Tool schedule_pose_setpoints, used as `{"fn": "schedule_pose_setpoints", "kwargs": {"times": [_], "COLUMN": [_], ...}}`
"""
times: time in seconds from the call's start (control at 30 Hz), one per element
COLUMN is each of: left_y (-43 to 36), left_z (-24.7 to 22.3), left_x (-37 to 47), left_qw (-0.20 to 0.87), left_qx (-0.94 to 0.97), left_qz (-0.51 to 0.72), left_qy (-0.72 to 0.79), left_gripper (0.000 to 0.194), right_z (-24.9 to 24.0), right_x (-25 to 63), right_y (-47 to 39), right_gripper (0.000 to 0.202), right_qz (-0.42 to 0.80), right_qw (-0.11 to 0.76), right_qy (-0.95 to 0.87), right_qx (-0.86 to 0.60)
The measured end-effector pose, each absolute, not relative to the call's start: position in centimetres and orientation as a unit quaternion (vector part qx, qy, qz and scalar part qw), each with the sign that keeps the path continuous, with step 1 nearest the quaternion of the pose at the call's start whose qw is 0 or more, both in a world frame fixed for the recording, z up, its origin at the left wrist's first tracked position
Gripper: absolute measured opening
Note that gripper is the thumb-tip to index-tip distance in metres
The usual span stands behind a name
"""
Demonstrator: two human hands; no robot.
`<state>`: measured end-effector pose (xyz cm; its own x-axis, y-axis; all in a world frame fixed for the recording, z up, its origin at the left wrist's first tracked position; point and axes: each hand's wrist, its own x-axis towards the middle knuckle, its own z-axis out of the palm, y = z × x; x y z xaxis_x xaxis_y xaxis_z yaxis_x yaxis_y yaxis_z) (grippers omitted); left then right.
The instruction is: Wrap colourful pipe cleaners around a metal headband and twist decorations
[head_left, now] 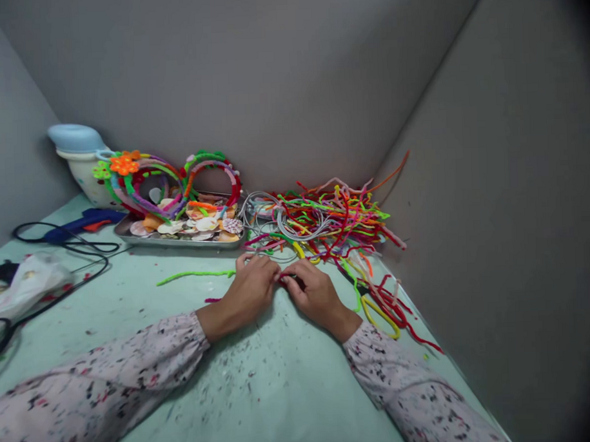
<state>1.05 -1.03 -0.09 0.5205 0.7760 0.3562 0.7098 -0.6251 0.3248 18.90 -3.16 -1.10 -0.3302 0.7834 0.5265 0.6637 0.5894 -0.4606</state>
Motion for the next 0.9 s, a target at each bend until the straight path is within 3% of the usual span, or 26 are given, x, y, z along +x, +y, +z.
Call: {"fn": "schedule_pose_setpoints", "kwargs": {"times": [0.9], "left_y": [-1.15], "left_z": [0.88], "left_x": [0.80], "left_qw": [0.133], "left_qx": [0.857], "left_qz": [0.267], "left_qy": [0.421], "left_gripper": [0.016], "right_z": [-0.73], "right_x": [18.88], "right_y": [-3.45], "right_gripper": [0.013], "right_qz": [0.085], "right_qw": [0.360], "right_qy": [-0.811], "right_qx": [-0.453]}}
